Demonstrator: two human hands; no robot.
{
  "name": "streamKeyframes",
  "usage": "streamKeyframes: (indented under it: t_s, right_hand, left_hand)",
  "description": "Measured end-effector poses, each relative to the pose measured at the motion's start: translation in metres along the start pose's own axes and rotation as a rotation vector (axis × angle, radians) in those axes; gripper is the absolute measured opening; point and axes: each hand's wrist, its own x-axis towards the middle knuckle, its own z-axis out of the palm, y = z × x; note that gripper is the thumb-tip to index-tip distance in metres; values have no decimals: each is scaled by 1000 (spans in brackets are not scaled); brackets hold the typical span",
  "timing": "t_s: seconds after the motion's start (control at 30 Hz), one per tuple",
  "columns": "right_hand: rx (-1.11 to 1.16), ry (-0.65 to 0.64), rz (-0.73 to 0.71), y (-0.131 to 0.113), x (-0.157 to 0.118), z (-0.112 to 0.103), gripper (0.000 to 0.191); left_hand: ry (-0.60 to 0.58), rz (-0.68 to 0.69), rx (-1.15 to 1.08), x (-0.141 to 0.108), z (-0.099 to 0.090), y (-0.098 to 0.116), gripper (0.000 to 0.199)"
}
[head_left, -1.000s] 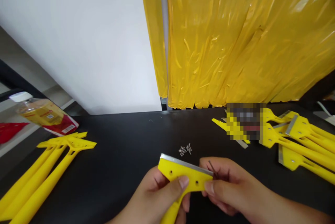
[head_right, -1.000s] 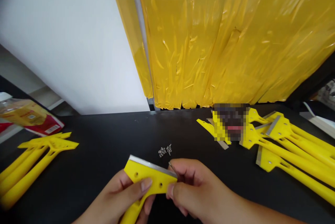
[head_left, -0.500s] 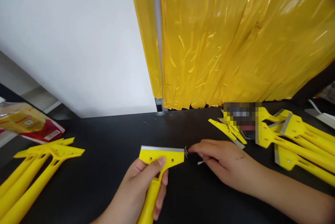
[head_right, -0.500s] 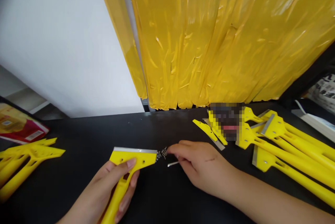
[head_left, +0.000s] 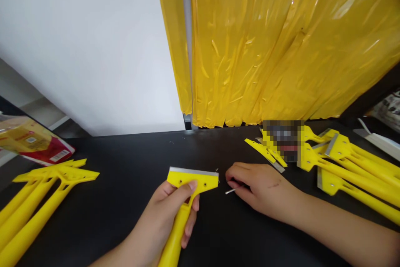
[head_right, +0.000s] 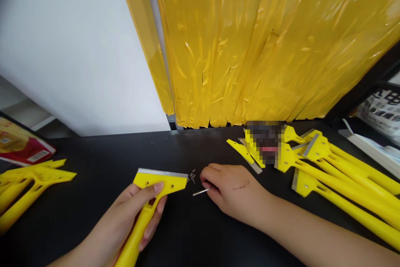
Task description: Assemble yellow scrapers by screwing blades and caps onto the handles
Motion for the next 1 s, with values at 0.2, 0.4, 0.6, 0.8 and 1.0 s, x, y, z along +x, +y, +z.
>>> streamKeyframes:
  t_s: [0.2,0.4,0.6,0.8,1.0]
  right_hand:
    - [103,23,97,3,0,-1,12]
    - [432,-42,268,-9,-1,-7,14]
    - [1386,-238,563,-30,-9,0,22]
    - [1667,-286,588,-32,-14,6,10]
    - [1802,-257,464,-29,-15,11,20]
  left_hand:
    - [-33,-48,8,-1,-1,2,44]
    - [-55,-55,-24,-2,-2,-4,43]
    - [-282,-129,-88,1,-1,-24,53]
    - [-295,-103,-111,0,1,-26,53]
    - [-220,-110,-111,-4,0,-19,54]
